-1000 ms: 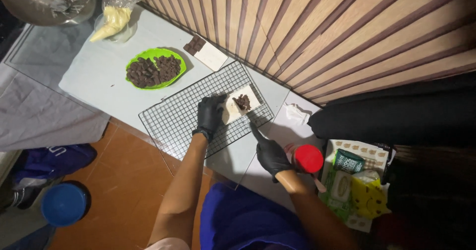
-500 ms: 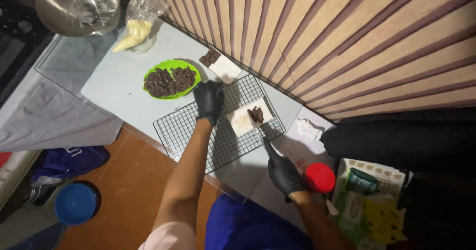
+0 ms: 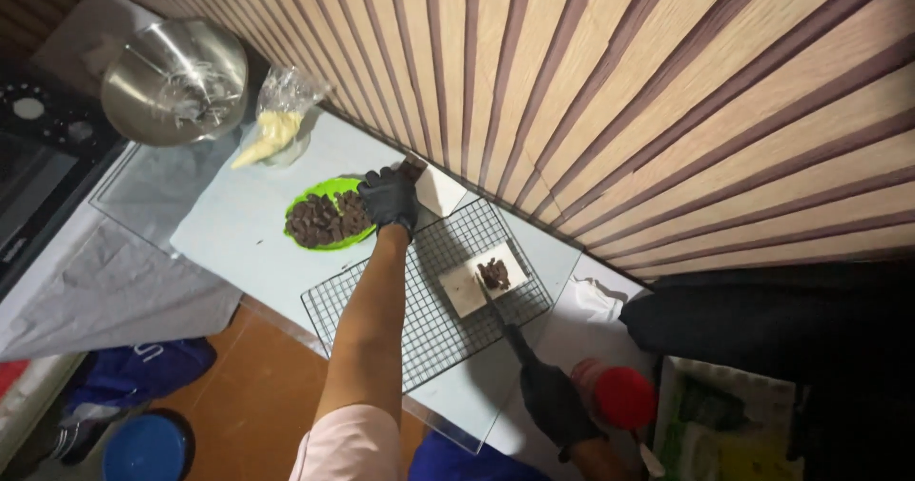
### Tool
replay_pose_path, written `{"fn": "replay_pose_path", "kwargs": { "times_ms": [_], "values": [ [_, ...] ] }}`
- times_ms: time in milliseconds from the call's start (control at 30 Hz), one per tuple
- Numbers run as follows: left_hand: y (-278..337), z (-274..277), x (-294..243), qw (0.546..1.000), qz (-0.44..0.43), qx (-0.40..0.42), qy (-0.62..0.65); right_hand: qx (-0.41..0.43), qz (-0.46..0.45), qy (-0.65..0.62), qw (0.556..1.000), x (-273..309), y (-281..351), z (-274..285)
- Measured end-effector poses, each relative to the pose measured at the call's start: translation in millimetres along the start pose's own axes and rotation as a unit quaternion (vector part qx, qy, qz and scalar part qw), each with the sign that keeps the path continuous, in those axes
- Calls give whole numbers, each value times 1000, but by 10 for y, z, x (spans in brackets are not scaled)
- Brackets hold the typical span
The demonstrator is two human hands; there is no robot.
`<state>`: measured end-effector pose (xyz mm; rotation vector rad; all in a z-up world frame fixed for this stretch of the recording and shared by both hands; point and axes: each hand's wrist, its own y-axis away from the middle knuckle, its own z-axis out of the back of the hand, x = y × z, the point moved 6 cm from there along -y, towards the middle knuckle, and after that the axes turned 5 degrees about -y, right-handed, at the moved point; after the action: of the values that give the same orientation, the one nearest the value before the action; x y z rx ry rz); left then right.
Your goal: Cutting a small block of chocolate into fine pieces using a knife on a workstation.
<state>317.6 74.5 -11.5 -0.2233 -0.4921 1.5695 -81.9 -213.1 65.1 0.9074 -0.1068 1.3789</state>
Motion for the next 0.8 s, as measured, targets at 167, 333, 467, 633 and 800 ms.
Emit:
{"fn": "replay_pose_path", "kwargs": {
  "times_ms": [167,333,467,633,800],
  "values": [
    [-65,248,42,988,52,127,75,-14,9,-55,998,-32,-9,-22],
    [-44,99,0,981,36,175,81,-15,-6,-64,998,-136,-64,-99],
    [-80,236,-4,982,12,183,56,17,-28,-72,997,109,16,99],
    [14,235,-29,997,33,51,54,54,-102,-129,985,100,69,114],
    [49,669,-25,989,52,4,140,-3,12,-37,999,-114,14,-132]
  ]
}}
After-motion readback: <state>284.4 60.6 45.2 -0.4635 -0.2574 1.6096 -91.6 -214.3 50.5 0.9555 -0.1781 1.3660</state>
